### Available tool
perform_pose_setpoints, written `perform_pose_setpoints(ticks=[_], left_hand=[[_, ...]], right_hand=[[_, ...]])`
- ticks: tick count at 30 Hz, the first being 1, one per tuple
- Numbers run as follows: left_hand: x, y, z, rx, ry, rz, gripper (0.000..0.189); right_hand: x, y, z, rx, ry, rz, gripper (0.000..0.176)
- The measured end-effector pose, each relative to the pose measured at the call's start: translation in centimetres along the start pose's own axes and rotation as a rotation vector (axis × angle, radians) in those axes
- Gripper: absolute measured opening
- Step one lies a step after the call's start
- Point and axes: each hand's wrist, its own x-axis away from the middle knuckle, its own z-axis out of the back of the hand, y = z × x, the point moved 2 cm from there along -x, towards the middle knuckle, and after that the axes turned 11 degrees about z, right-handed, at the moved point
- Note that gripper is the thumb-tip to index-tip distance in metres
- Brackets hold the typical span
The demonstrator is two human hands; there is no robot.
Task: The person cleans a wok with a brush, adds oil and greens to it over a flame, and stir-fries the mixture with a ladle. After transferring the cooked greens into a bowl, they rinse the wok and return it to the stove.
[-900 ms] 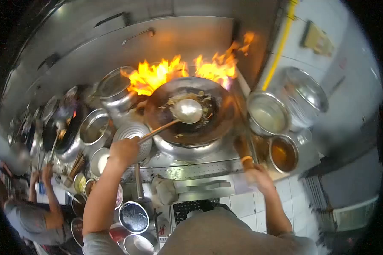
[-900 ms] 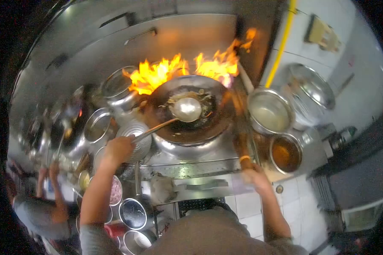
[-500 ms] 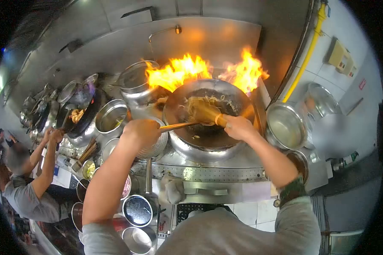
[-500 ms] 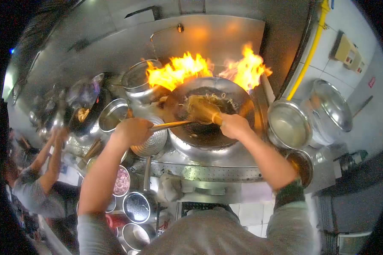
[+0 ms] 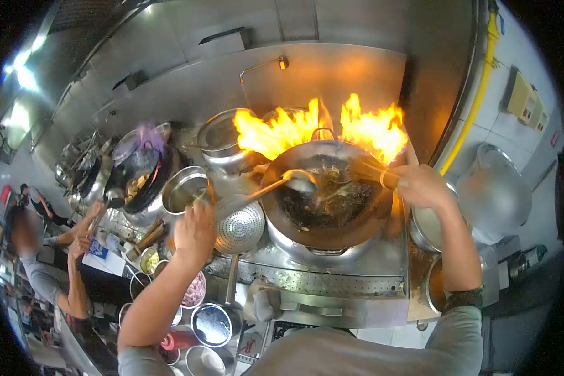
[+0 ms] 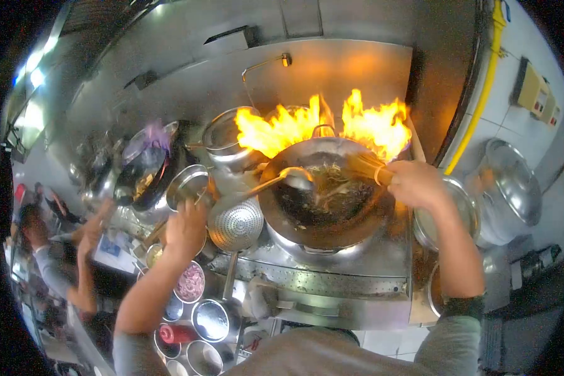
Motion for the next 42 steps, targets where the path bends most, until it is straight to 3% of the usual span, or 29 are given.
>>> perform_pose_setpoints(ticks=[1,4,6,7,10,11,14,16,17,20,22,23,26,28,30,34,35,37,38,40,41,42], left_hand=[[1.0,-0.8,-4.4,0.009,-0.348,0.069,0.011],[3.4,-0.5,-6.8,0.281,-0.363,0.105,0.019],[5.7,0.5,-7.9,0.352,-0.331,0.153,0.024],[7.2,0.6,-9.4,0.393,-0.315,0.165,0.025],[10.2,1.7,-7.7,0.487,-0.366,0.251,0.023],[10.8,2.2,-7.6,0.500,-0.375,0.277,0.023],[11.4,4.3,-7.2,0.632,-0.350,0.282,0.025],[11.7,5.5,-5.8,0.710,-0.336,0.275,0.027],[12.1,6.0,-5.9,0.715,-0.356,0.223,0.032],[12.3,10.0,1.8,1.114,-0.735,0.192,0.035],[12.4,13.9,5.9,1.586,-0.959,-0.118,0.037],[12.2,16.2,7.2,1.625,-1.022,-0.137,0.036],[10.4,24.2,9.9,1.641,-1.031,-0.262,0.042],[10.3,31.6,6.9,1.547,-0.916,-0.287,0.039],[10.8,37.8,5.2,1.565,-0.802,-0.306,0.044],[11.8,46.2,5.0,1.409,-1.099,-0.155,0.049],[11.7,45.0,6.4,1.473,-1.198,-0.129,0.049],[11.5,45.6,6.2,1.514,-1.174,-0.238,0.048],[12.2,48.9,3.5,1.482,-1.059,-0.361,0.047],[12.2,49.1,2.6,1.546,-1.127,-0.556,0.046],[11.9,46.1,4.2,1.649,-1.316,-0.631,0.045],[12.2,44.6,4.1,1.639,-1.269,-0.685,0.045]], right_hand=[[1.0,1.1,0.1,-0.150,0.094,-0.011,0.043],[-1.5,4.6,-8.5,-0.430,0.431,0.168,0.051],[-0.9,0.9,-8.3,-0.910,0.010,-0.173,0.053],[-1.8,2.4,-10.2,-0.840,-0.076,-0.117,0.055],[-1.4,5.2,-8.3,-0.747,-0.007,-0.276,0.057],[-0.7,5.4,-8.2,-0.847,0.120,-0.262,0.052],[1.0,3.7,-8.2,-1.230,0.008,-0.221,0.052],[0.8,7.2,-9.8,-1.172,-0.024,-0.295,0.056],[2.4,8.0,-9.7,-1.221,0.048,-0.337,0.055],[8.3,8.3,-7.0,-1.347,0.321,-0.376,0.056],[12.9,7.3,-5.2,-1.385,0.524,-0.371,0.057],[14.4,6.6,-4.4,-1.380,0.631,-0.347,0.058],[16.5,4.4,-1.7,-1.372,0.821,-0.230,0.063],[16.6,2.3,-0.4,-1.375,0.897,-0.193,0.065],[16.5,1.3,-0.1,-1.183,0.806,-0.201,0.064],[11.5,-1.8,-1.7,-0.889,0.440,-0.118,0.057],[9.7,-3.2,-2.2,-0.878,0.336,-0.133,0.055],[6.1,-4.5,-4.6,-0.811,0.032,-0.104,0.056],[4.4,-5.3,-5.6,-0.768,-0.109,-0.095,0.058],[1.2,-7.7,-7.0,-0.543,-0.483,-0.130,0.054],[-1.4,-5.7,-11.6,-0.321,-0.267,0.024,0.049],[-3.7,-3.7,-15.8,-0.099,-0.044,0.172,0.044]])
